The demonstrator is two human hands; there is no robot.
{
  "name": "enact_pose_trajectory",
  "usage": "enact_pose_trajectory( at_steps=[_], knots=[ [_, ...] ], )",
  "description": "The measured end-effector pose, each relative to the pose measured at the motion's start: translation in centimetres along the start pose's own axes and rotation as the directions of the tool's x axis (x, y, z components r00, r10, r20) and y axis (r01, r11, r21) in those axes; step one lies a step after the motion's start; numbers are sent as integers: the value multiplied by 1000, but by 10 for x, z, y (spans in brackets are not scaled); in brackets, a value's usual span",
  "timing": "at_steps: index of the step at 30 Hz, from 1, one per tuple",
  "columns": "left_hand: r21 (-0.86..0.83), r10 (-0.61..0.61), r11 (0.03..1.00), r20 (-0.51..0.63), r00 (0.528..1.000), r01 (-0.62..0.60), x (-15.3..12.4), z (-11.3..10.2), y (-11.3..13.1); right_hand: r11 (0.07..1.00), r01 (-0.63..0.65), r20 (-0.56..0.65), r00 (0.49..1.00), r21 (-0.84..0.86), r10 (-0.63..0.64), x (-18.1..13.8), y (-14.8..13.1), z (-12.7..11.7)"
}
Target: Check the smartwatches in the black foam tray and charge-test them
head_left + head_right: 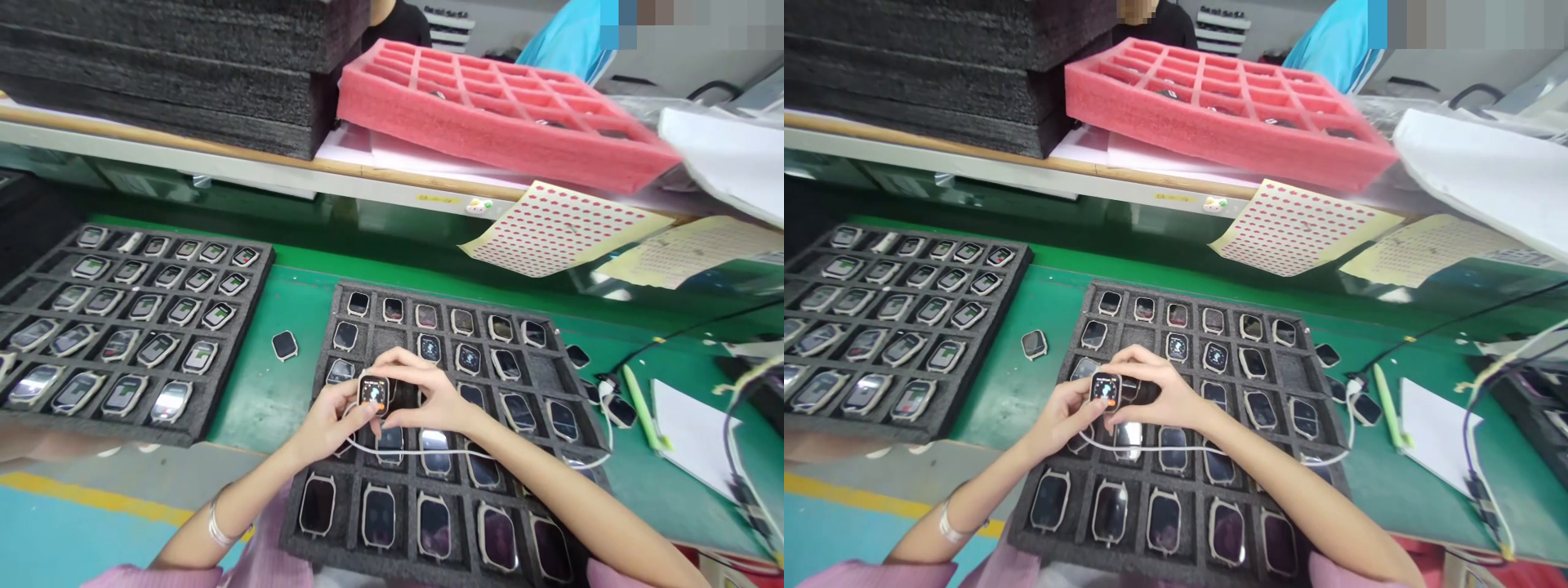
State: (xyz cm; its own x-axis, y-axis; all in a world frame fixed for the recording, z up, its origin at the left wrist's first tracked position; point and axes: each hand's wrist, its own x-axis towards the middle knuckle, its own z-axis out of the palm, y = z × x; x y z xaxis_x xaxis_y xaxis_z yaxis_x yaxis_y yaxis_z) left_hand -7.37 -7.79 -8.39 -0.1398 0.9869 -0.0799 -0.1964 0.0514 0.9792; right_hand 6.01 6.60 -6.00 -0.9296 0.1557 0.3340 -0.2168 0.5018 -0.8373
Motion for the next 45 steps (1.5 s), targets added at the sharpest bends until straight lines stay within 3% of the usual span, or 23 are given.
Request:
enact_pose_trajectory(
  at_steps=[3,6,10,14,18,23,28,32,36,41,45],
  knots=[
    [-27,-33,999,-52,998,32,5,4,-1,962,-60,-10,998,-266,59,3,-11,-2],
    [-48,-48,998,-26,998,47,10,6,2,947,-104,-10,994,-303,106,9,-12,-15],
    [-69,-58,996,8,998,58,5,2,10,882,-193,-164,977,-430,134,17,13,-32],
    [-75,-120,990,37,992,123,-12,-7,11,760,-199,-113,980,-618,164,20,32,-34],
    [-56,-141,989,-18,990,140,-25,-14,3,718,-164,-65,984,-677,163,36,23,-27],
    [-84,-128,989,-62,990,122,-22,-15,0,701,-97,85,972,-706,220,77,20,5],
    [-139,-148,980,-22,989,144,-16,-17,3,696,-162,63,956,-699,286,97,28,16],
    [-177,-148,974,-18,989,142,-17,-20,1,777,-179,78,957,-603,281,80,12,-1],
    [-148,-149,978,-13,989,146,-19,-19,-1,915,-99,206,960,-391,192,51,-18,-3],
    [-109,-45,993,-8,999,44,-25,-13,-3,916,-80,233,955,-393,183,32,-26,14],
    [-79,-20,997,-142,990,9,-27,-8,-6,896,-14,233,964,-443,131,32,-18,24]
  ],
)
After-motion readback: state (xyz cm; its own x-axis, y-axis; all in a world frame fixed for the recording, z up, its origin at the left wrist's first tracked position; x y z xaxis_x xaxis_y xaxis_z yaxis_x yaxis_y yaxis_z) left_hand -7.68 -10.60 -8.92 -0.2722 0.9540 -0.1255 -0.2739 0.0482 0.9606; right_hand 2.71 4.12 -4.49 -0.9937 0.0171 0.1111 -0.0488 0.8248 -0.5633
